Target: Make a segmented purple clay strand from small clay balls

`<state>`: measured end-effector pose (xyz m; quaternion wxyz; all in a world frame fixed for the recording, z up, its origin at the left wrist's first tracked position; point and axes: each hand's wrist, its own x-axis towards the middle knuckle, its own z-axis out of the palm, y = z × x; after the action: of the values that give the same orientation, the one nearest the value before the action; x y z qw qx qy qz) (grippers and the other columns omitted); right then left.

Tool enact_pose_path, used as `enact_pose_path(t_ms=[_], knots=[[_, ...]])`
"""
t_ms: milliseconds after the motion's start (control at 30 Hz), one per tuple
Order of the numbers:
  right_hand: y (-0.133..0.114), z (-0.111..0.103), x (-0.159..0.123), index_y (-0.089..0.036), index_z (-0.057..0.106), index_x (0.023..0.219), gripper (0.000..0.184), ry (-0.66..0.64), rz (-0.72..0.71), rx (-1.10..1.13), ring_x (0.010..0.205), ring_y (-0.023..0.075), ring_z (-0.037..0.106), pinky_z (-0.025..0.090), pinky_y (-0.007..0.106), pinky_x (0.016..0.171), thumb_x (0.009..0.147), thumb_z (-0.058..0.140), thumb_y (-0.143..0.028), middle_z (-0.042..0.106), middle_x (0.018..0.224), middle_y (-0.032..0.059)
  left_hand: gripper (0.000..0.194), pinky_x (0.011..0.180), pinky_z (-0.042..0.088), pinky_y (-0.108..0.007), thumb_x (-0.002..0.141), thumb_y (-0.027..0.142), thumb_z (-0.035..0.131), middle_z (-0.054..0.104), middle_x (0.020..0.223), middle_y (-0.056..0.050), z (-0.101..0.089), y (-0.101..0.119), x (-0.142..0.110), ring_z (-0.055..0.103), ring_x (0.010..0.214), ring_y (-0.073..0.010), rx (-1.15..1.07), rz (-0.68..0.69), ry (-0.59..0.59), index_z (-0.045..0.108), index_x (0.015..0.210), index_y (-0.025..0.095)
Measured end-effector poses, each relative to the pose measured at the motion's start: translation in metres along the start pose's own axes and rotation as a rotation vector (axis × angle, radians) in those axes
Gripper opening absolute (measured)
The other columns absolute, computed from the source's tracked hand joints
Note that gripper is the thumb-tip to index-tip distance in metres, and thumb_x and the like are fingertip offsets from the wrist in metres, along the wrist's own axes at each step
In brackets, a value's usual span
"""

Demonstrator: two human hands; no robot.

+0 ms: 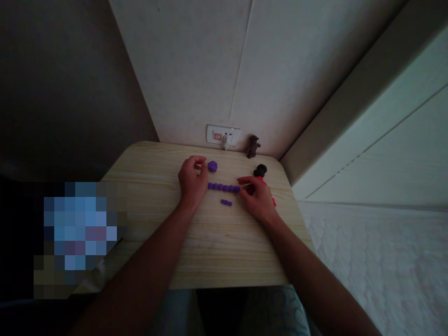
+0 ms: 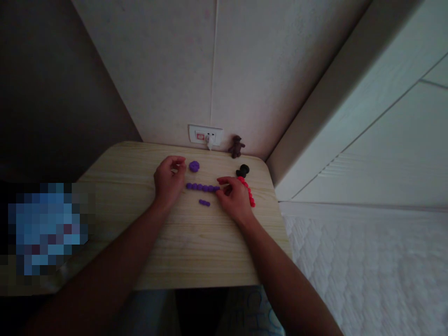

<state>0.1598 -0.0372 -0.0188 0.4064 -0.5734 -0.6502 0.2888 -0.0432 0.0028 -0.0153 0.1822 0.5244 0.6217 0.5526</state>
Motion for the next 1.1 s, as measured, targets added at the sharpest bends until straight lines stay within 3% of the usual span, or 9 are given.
enact_pose_path(t_ms=[233, 500, 700, 833, 967, 1100], knots=[[-0.005, -0.001, -0.002, -0.018, 0.073, 0.105, 0.03, 0.034, 0.011, 0.031, 0.068, 0.0163, 0.064, 0.051, 0.03, 0.062, 0.08, 0.06, -0.027, 0.077, 0.097, 0.0073, 0.051, 0.095, 0.051, -0.043, 0.082, 0.034, 0.071, 0.073, 0.122, -0.015, 0.009, -0.011, 0.0, 0.067, 0.101, -0.0279, 0.165, 0.015, -0.105, 0.067, 0.13, 0.017], [-0.009, -0.005, -0.006, -0.018, 0.073, 0.105, 0.028, 0.046, -0.002, 0.072, 0.065, 0.0161, 0.062, 0.048, 0.03, 0.059, 0.085, 0.062, -0.035, 0.076, 0.093, 0.0067, 0.039, 0.094, 0.05, -0.042, 0.08, 0.029, 0.073, 0.079, 0.107, -0.01, 0.013, -0.01, 0.001, 0.069, 0.099, -0.028, 0.167, -0.016, -0.103, 0.07, 0.118, 0.023], [-0.015, -0.007, -0.01, -0.018, 0.072, 0.106, 0.027, 0.087, -0.065, 0.055, 0.065, 0.0158, 0.061, 0.049, 0.03, 0.061, 0.089, 0.061, -0.035, 0.075, 0.089, 0.0064, 0.042, 0.083, 0.055, -0.031, 0.08, 0.027, 0.071, 0.073, 0.119, -0.012, 0.012, 0.002, 0.001, 0.07, 0.092, -0.0183, -0.287, -0.058, -0.053, 0.068, 0.12, 0.015], [-0.02, -0.005, -0.012, -0.02, 0.071, 0.108, 0.024, 0.132, -0.157, -0.01, 0.069, 0.0159, 0.062, 0.052, 0.03, 0.062, 0.091, 0.064, -0.035, 0.074, 0.091, 0.0063, 0.052, 0.082, 0.056, -0.029, 0.074, 0.027, 0.076, 0.073, 0.117, -0.009, 0.009, 0.019, -0.006, 0.072, 0.089, -0.0162, -0.568, -0.12, -0.174, 0.068, 0.124, 0.016], [-0.026, -0.005, -0.007, -0.022, 0.068, 0.121, 0.033, 0.113, -0.262, -0.006, 0.078, 0.0171, 0.067, 0.057, 0.031, 0.065, 0.091, 0.068, -0.036, 0.075, 0.107, 0.0089, 0.04, 0.084, 0.059, -0.033, 0.069, 0.029, 0.083, 0.076, 0.099, -0.003, 0.008, 0.027, -0.012, 0.073, 0.085, -0.0171, -0.768, -0.23, -0.321, 0.073, 0.106, 0.018], [-0.038, -0.006, 0.008, -0.023, 0.065, 0.131, 0.043, 0.061, -0.352, 0.033, 0.086, 0.0183, 0.072, 0.062, 0.034, 0.074, 0.09, 0.073, -0.033, 0.075, 0.117, 0.0104, 0.036, 0.084, 0.059, -0.033, 0.065, 0.031, 0.089, 0.076, 0.094, -0.003, 0.007, 0.027, -0.012, 0.073, 0.084, -0.0166, -0.849, -0.271, -0.367, 0.072, 0.094, 0.018]])
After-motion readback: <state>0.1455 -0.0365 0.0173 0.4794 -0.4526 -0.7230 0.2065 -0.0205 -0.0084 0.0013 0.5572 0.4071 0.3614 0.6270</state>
